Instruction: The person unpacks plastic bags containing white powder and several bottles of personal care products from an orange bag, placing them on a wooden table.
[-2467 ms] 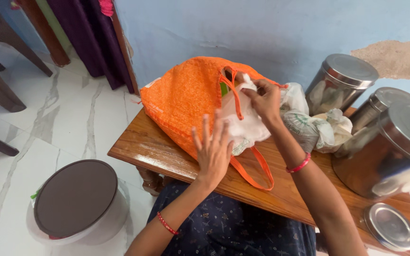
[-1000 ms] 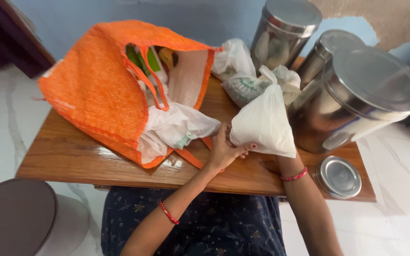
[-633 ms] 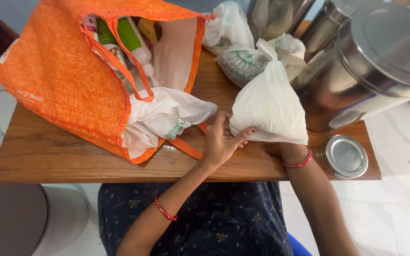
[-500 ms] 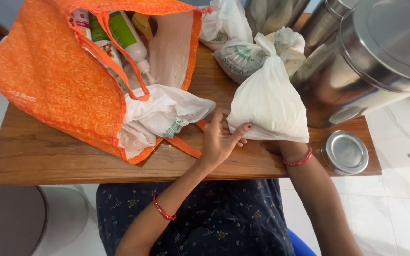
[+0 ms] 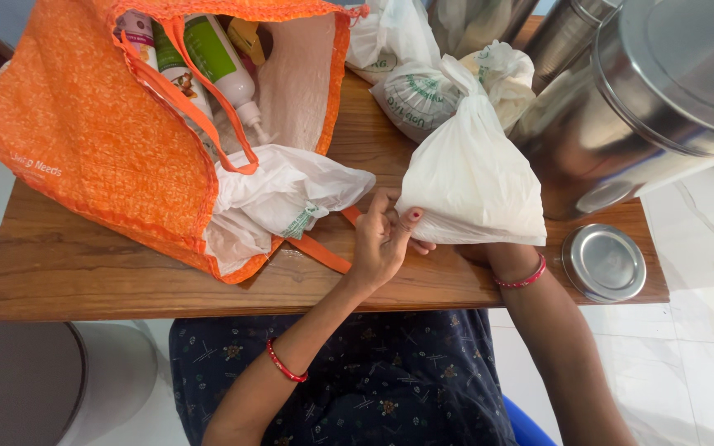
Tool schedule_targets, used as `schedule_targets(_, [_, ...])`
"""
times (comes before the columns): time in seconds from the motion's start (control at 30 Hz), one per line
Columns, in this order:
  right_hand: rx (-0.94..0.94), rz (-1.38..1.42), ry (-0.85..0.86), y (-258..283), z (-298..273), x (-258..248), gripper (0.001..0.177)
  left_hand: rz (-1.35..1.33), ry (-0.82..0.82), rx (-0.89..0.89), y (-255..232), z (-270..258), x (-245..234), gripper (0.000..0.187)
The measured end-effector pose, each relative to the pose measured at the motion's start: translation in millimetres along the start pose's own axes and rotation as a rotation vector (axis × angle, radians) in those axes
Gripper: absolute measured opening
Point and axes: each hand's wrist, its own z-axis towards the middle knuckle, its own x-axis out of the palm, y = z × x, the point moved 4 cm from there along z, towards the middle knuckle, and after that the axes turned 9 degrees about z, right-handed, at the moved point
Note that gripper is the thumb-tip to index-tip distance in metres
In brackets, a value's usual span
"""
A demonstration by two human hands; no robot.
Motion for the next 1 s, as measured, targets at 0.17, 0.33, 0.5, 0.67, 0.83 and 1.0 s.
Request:
schedule_targets(0.17, [0.005,-0.002,0.008,-1.5,2.4,1.0,0.018,0.004,0.015,0.016,0.0,-0.6,-0.5,0.042])
schedule_targets(0.33, [0.011,-0.008,0.016,-1.1,2.4,4.0,0.017,0.021,0.02,0.035,1.1,-0.8,-0.5,0.042])
schedule_targets(0.5, [0.016,-0.013,0.019,-0.9,3.0,7.7,0.016,0.036,0.026,0.057,-0.7,-1.1,-0.1,0.04])
schedule_targets(0.67, [0.02,-0.015,0.019,-0.6,2.1,8.7,0.016,0.05,0.029,0.061,-1.6,-1.5,-0.1,0.039])
schedule_targets(0.83, [0.022,-0.02,0.019,-0.4,-0.8,7.4,0.015,0.065,0.034,0.075,-2.9,-1.5,-0.1,0.04])
schedule_targets(1.0, [0.033,-0.021,0.016,-0.6,-2.9,7.5,0.014,0.061,0.031,0.073,-4.0,-0.7,0.2,0.039])
